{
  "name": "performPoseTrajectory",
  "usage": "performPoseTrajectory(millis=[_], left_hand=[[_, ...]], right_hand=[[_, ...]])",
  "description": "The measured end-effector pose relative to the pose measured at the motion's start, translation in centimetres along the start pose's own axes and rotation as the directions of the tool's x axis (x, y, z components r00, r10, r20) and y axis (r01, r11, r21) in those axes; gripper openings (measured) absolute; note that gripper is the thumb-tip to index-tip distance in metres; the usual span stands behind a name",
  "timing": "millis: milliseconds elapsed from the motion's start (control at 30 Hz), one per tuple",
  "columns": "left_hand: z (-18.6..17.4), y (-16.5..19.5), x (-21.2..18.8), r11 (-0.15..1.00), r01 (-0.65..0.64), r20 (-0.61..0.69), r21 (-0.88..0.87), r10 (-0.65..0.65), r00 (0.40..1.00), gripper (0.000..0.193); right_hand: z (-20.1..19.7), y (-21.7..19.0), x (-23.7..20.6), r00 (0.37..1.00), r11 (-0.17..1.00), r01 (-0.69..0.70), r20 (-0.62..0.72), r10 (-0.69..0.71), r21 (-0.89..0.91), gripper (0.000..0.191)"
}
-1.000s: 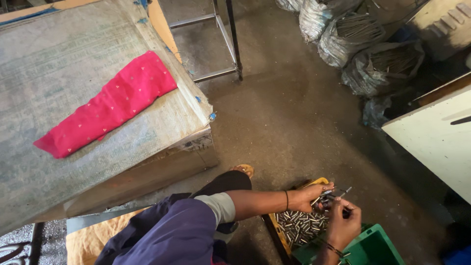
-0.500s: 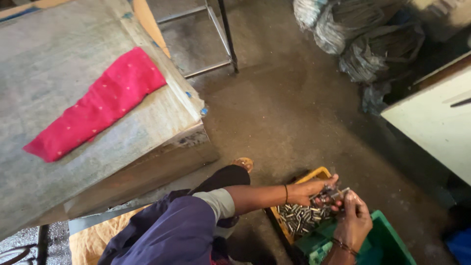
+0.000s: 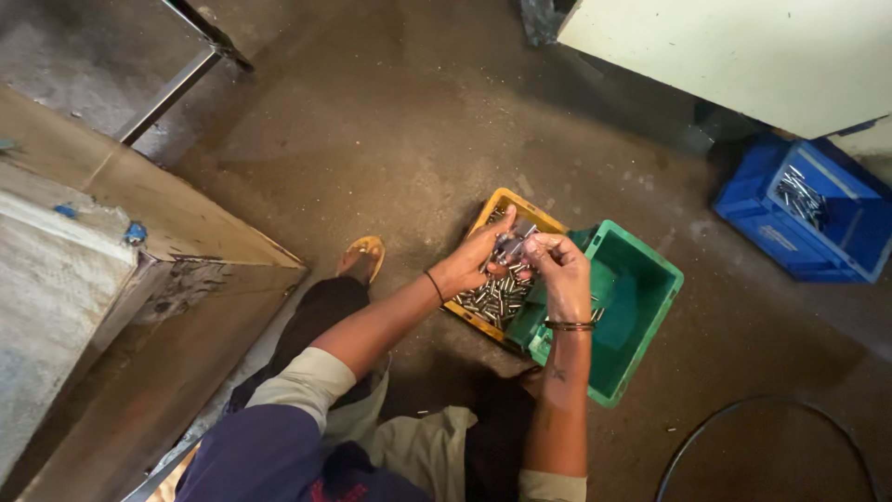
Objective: The person sits on the floor and sorts small metal parts from a yellow bin into a green bin. They pick up handfuls of parts, separate them by hand, and place selected pieces into the green bin while discarding others back into the yellow bin.
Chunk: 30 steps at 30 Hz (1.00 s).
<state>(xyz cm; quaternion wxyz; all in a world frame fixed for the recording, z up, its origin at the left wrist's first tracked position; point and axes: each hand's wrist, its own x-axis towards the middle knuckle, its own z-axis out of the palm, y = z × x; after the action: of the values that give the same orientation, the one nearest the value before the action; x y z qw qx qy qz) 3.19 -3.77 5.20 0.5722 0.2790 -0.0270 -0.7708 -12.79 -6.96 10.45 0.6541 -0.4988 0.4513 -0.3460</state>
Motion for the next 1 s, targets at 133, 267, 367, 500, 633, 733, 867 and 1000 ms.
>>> performPoseTrajectory(millis=[133, 267, 367, 500, 633, 733, 867, 1000], left_hand=[[0.7, 0.5, -0.2, 0.999, 0.007, 0.068, 0.036, -0.009, 0.998, 0.046], [1.0, 0.7, -0.9, 0.997, 0.006, 0.08, 0.075, -0.012, 0.997, 0.045], [1.3, 1.0, -1.2, 0.997, -0.013, 0.037, 0.079, 0.011, 0.999, 0.044], [1.7, 1.6, -1.1, 0.999, -0.049, -0.029, 0.0, 0.049, 0.998, 0.04], [1.6, 2.2, -0.6, 0.987, -0.113, -0.028, -0.115, 0.111, 0.993, 0.033], [1.7, 1.8, -0.5, 0.974, -0.095, 0.054, -0.207, 0.108, 0.993, 0.037], [2.5, 0.5, 0.4, 0.984, -0.102, -0.131, -0.147, 0.083, 0.988, 0.035], [3.0, -0.8, 0.3, 0.988, -0.063, -0.126, -0.138, 0.045, 0.991, 0.038]], right_hand=[[0.2, 0.2, -0.2, 0.999, 0.999, 0.017, 0.051, -0.019, 0.029, 0.01], [0.5, 0.2, 0.1, 0.999, 0.999, -0.037, 0.015, 0.037, 0.019, 0.009], [0.8, -0.2, -0.4, 0.999, 0.999, -0.04, 0.032, 0.039, 0.032, 0.01], [-0.6, 0.0, -1.0, 0.993, 0.948, -0.01, 0.113, -0.028, 0.319, 0.02], [-2.2, 4.0, 2.1, 0.986, 0.965, -0.106, -0.102, 0.134, 0.242, 0.039], [0.3, 10.6, 4.6, 0.953, 0.951, -0.299, -0.027, 0.302, 0.085, 0.025], [3.7, 17.2, 3.0, 0.873, 0.66, -0.445, -0.129, 0.47, -0.606, 0.024], [4.2, 19.4, 2.4, 0.844, 0.459, -0.441, -0.182, 0.505, -0.771, 0.023]])
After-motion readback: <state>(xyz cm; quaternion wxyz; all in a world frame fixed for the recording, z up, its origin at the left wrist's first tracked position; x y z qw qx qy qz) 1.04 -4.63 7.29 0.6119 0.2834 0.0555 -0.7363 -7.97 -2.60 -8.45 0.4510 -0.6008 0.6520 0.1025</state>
